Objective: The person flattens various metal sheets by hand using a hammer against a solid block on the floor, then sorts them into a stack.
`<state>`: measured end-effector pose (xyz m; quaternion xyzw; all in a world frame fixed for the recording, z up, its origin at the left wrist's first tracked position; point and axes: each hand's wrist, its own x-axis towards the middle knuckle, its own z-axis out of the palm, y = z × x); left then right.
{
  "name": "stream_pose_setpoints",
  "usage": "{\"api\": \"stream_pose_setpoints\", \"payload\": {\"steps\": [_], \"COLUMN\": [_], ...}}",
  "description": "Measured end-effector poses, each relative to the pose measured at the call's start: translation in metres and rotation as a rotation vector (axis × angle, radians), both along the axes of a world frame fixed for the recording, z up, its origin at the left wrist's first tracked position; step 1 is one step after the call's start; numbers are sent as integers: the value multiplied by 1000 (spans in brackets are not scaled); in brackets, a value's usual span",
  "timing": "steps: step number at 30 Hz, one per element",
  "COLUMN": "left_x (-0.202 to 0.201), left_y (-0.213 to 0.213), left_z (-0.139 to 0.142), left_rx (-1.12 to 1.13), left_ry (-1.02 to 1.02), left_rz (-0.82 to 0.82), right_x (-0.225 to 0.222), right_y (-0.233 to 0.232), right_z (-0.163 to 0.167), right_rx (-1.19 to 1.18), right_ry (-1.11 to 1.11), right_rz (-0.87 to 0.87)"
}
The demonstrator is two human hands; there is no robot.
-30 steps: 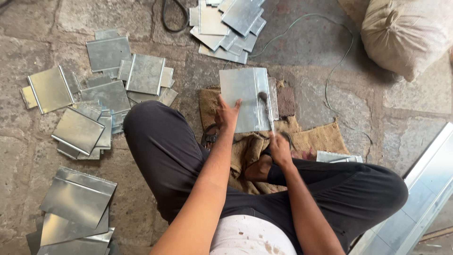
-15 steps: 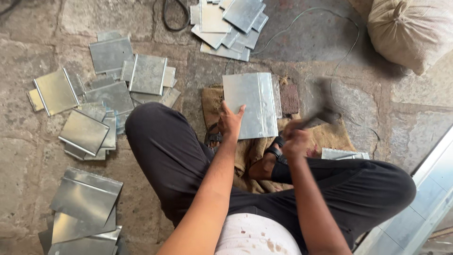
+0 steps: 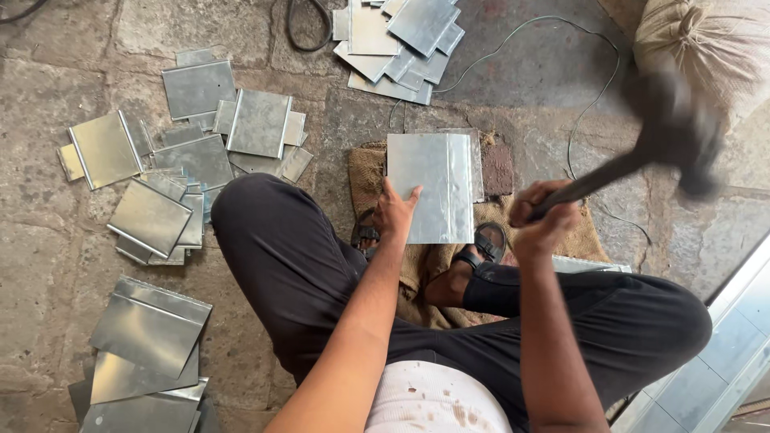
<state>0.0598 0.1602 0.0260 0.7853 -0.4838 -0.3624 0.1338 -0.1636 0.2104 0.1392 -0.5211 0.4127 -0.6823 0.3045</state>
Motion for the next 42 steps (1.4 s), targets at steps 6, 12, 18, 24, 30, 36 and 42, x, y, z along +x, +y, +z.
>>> {"api": "stream_pose_setpoints", "payload": {"steps": [6,12,18,24,30,36,42], "left_x": [-2,2,2,1,6,3,11], "left_y": [1,3,-1,4,1,2,-8], "left_z": [2,5,5,6,4,6,9], "left_rx": [-84,-181,-89,-188,-24,-84,-43], "left_ry": [-139,-88,31,-212,3,-69,47], "left_rz": [3,16,47,17,38,1,121], "right_x": [21,8,7,21,9,27,18], "right_y": [21,18,-3,6,-8,-25,-12], "right_z": [-71,8,-25,-63,-2,-46,-31], "right_rx": [777,799,170,612,572,271,992], "right_ry": [686,117,-17,840,159,333,392], "right_rz": [-12,-61,12,-59,3,-92,-76]}}
